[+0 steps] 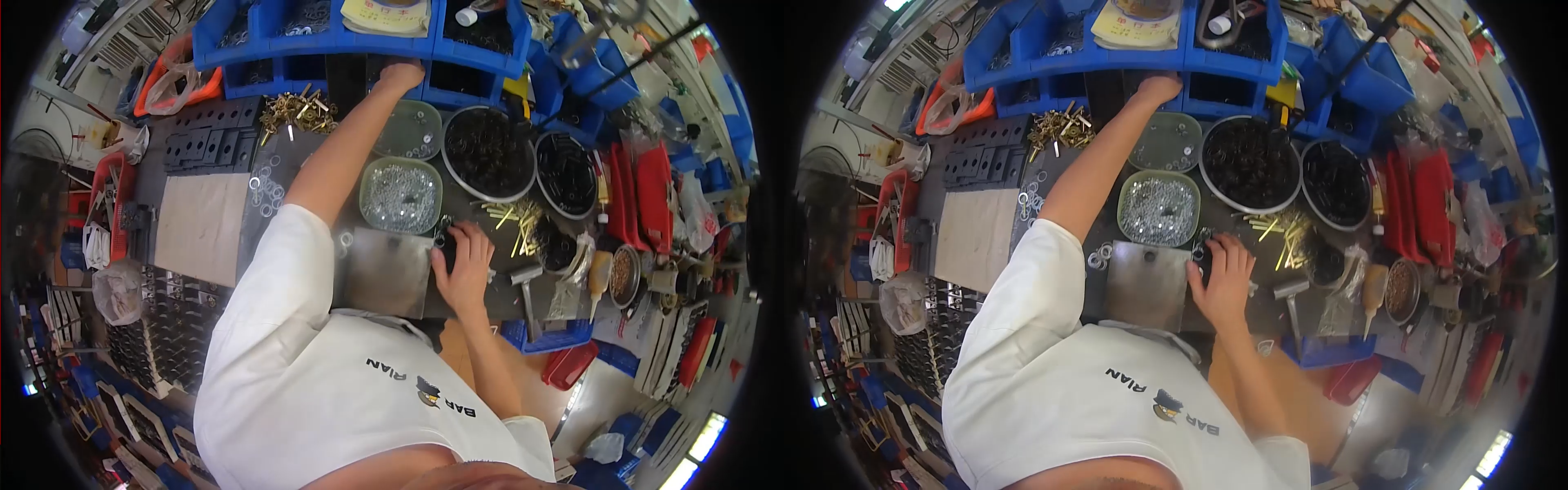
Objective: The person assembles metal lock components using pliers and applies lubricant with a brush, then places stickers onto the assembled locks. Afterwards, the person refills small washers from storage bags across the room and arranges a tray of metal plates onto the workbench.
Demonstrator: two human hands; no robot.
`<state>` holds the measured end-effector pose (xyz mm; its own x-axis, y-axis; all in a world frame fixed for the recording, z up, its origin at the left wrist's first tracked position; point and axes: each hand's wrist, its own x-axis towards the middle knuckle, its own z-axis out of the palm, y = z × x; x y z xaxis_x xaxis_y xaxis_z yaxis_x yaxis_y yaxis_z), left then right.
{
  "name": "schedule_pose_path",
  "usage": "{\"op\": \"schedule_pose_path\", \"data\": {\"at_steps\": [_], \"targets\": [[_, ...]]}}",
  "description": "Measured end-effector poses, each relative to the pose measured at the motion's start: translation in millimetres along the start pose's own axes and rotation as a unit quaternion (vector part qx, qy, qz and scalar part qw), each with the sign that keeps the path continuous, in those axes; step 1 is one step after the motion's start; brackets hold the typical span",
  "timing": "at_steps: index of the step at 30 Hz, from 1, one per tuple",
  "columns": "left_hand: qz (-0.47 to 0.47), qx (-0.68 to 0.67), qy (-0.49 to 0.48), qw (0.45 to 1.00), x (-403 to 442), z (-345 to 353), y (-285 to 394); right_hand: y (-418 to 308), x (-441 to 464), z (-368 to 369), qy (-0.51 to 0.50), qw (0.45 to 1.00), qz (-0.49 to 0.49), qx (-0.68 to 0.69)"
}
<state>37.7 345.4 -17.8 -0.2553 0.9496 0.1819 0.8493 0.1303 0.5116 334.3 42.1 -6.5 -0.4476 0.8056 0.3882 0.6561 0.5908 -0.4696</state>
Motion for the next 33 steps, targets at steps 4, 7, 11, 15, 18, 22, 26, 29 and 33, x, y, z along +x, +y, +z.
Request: {"op": "schedule_pose_path", "data": {"at_steps": [4,7,11,15,18,22,26,29,33], "targets": [[-0.058,-0.025,0.011,0.998,-2.6,0.0,2.7,2.0,2.3,-0.2,-0.019,1.000,0.022,0.012],[-0.019,0.036,-0.076,0.996,-47.3,-41.8,31.6,-6.3,2.7,-1.9,-0.045,0.998,0.041,-0.029],[0.073,-0.002,0.141,0.987,-147.8,-55.5,75.3,-9.0,1.3,-5.4,-0.051,0.997,0.042,-0.036],[0.053,0.049,0.109,0.991,-221.8,-118.6,118.4,-6.2,8.9,-11.3,-0.042,0.994,0.071,0.067],[0.034,0.053,0.090,0.994,-280.6,-179.8,154.5,-40.7,50.4,-69.0,-0.015,0.980,0.092,0.176],[0.015,0.066,0.070,0.995,-363.2,-247.2,211.8,-121.0,101.1,-158.5,-0.131,0.844,0.168,0.492],[-0.020,0.018,0.105,0.994,-434.2,-303.9,275.3,-162.2,100.8,-210.5,-0.251,0.879,0.147,0.378],[-0.098,-0.091,0.169,0.976,-473.3,-335.3,298.8,-197.0,84.4,-238.8,-0.286,0.837,0.116,0.451],[-0.222,-0.172,0.316,0.906,-520.9,-367.0,305.0,-223.6,60.8,-258.2,-0.418,0.773,0.100,0.466]]}}
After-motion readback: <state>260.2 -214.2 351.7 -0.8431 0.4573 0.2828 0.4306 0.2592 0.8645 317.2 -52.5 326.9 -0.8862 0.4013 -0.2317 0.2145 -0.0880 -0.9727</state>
